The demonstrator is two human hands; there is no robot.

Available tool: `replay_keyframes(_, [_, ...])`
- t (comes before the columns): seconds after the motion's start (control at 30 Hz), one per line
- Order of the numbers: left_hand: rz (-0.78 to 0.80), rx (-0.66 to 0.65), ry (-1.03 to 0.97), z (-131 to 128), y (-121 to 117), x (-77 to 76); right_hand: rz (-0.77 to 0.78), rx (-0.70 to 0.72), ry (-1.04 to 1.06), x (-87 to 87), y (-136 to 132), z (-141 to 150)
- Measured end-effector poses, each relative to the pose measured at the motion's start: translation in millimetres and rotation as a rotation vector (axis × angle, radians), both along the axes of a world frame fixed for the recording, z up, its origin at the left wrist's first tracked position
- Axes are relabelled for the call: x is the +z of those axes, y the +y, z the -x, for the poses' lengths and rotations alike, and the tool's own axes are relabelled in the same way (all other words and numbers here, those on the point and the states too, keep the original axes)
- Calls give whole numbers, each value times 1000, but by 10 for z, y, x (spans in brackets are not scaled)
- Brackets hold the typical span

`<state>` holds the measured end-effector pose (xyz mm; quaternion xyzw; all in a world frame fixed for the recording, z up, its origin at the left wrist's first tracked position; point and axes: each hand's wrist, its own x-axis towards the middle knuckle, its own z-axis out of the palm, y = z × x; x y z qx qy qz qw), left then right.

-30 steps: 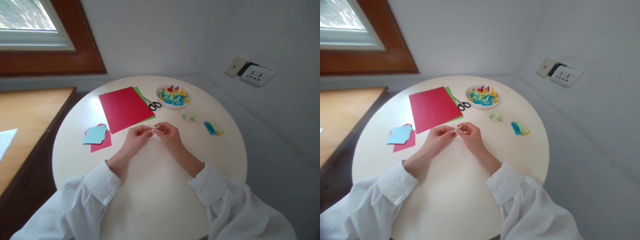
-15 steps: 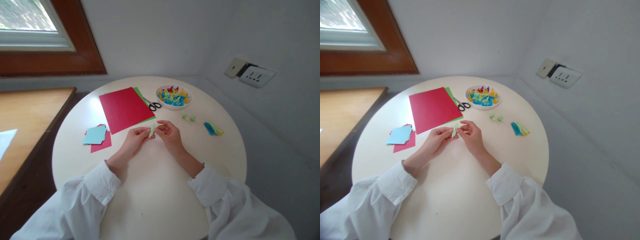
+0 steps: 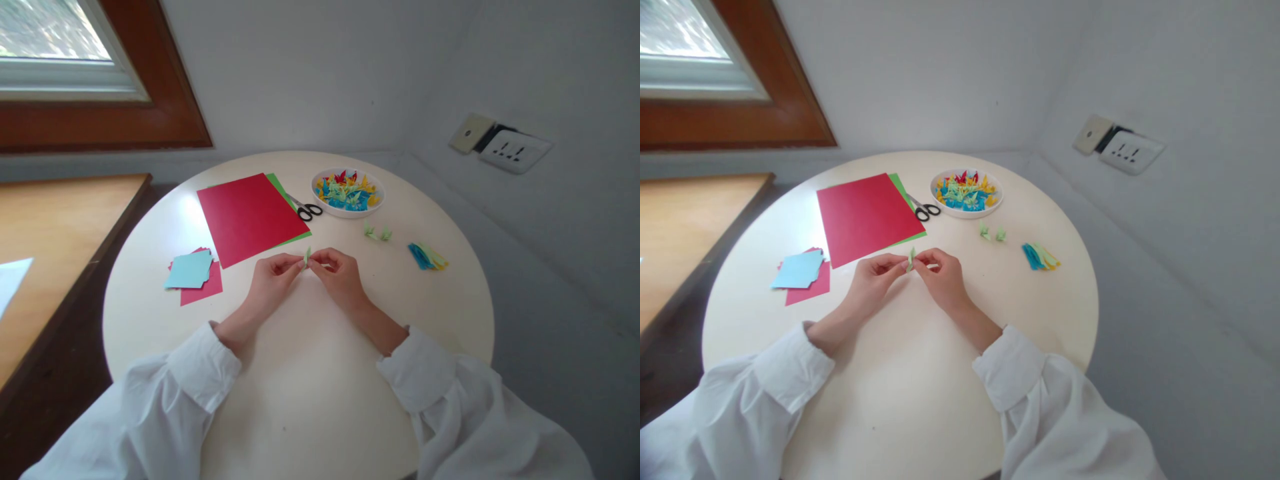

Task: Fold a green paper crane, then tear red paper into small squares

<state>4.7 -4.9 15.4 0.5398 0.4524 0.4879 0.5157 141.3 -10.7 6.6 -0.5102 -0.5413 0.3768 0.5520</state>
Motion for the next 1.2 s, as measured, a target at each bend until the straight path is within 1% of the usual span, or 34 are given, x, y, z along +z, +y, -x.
replay_keyframes(0.1, [-53,14,39,1,-6,8,5,-7,7,-4,3,2])
replay_keyframes(0.27, [-77,9,58,-6,-16,20,8,-4,13,0,5,2])
replay_keyframes(0.37, [-46,-3,65,-11,-19,15,7,1,1,14,-7,3])
replay_keyframes(0.53, [24,-26,-13,-32,-26,-5,-34,-9,-86,50,-45,8])
replay_keyframes(0.67, [47,-25,-43,-43,-42,-1,-72,-30,-144,66,-62,14])
replay_keyframes(0.83, [44,-14,-23,-37,-34,-20,-108,-39,-177,65,-64,14])
replay_keyframes(1.07, [61,-20,-53,-38,-37,-25,-135,-41,-179,48,-66,11])
replay_keyframes(1.2, [72,-21,-97,-48,-44,-10,-109,-34,-138,49,-65,15])
